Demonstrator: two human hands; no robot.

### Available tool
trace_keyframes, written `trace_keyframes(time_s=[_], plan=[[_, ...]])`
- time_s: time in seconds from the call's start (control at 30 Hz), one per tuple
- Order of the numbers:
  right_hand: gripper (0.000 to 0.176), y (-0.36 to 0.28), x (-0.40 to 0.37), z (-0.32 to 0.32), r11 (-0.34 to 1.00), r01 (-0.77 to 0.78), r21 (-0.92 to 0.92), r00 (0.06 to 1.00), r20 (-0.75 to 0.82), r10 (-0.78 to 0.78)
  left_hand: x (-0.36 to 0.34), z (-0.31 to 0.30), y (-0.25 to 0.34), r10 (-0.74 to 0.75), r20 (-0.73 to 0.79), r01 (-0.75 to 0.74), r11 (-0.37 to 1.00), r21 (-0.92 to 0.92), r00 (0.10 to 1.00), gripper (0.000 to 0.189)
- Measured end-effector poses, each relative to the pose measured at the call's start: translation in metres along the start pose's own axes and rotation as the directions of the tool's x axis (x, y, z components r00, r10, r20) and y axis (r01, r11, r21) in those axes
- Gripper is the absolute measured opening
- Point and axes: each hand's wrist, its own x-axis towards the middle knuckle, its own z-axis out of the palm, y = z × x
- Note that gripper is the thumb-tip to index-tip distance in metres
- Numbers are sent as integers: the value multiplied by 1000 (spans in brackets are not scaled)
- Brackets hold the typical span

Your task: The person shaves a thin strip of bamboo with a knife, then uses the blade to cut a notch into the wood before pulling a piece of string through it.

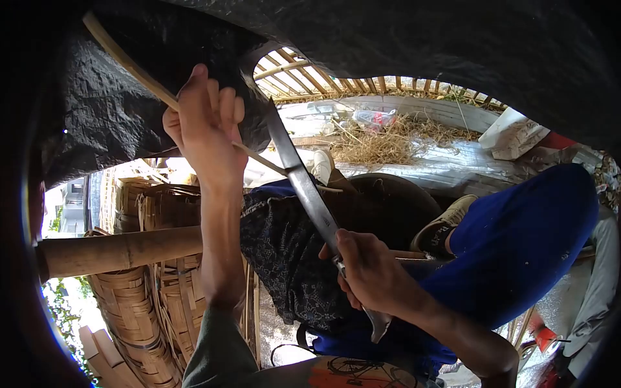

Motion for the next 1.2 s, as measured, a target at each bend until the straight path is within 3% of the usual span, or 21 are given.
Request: trace_keyframes(time_s=[0.03, 0.1, 0.13, 0.2, 0.47, 0.57, 0.63, 0.67, 0.7, 0.73, 0.77, 0.83, 0.97, 1.07, 1.13, 1.17, 1.2], plan=[[41, -4, 1, -4, 1000, 14, 2, 1000, -4, -14, 1, 0, 6, -57, -105, 53, 998, -39, 993, 38], [39, -8, -1, -14, 997, 34, -65, 999, -30, -36, 1, -12, 6, -75, -72, 73, 997, -27, 995, 40], [40, 1, 1, -13, 960, 155, -232, 983, -64, -174, 1, -15, 4, -76, -77, 74, 997, -22, 994, 40], [40, -9, -7, -8, 978, 116, -176, 988, -78, -131, 3, -18, 2, 19, 74, -14, 998, -63, 997, 43], [36, 5, -11, -10, 999, 17, -38, 987, -158, -22, -9, -42, -29, 81, 91, -81, 997, -9, 993, 46], [32, 6, -11, -13, 998, -43, -51, 999, -23, 42, -14, -45, -31, 82, 70, -85, 995, 43, 994, 45], [27, 11, -12, -10, 955, 155, -251, 988, 40, -150, -15, -43, -33, 100, -53, -99, 995, 30, 994, 46], [27, 16, -9, -10, 958, 153, -241, 988, 44, -147, -15, -39, -33, 110, -83, -107, 994, 38, 990, 46], [26, 21, -6, -12, 697, 408, -590, 897, 118, -426, -15, -38, -33, 105, -75, -102, 994, 44, 992, 46], [26, 23, -4, -12, 257, 531, -807, 736, 289, -612, -15, -38, -33, 84, -66, -84, 996, 4, 994, 46], [26, 20, -3, -12, 262, 532, -805, 736, 286, -614, -15, -37, -33, 64, -57, -66, 997, -37, 996, 46], [34, -2, -5, -11, 466, 496, -733, 828, 238, -507, -17, -31, -33, 78, -53, -80, 997, -20, 996, 46], [44, -20, -7, -11, 562, 426, -708, 875, 165, -455, -18, -29, -37, 109, -54, -112, 992, -57, 993, 44], [29, 3, 5, -12, 511, 456, -729, 844, 170, -509, -21, -26, -37, 82, -36, -84, 996, -35, 996, 42], [17, 8, 10, -10, 640, 409, -650, 886, 116, -449, -21, -29, -37, 115, -12, -115, 993, 4, 993, 41], [17, 7, 9, -12, 639, 408, -652, 886, 114, -449, -23, -32, -36, 126, -1, -126, 990, 61, 992, 39], [16, -4, 8, -12, 733, 408, -545, 896, 87, -435, -22, -33, -35, 56, 1, -56, 998, -41, 998, 38]])
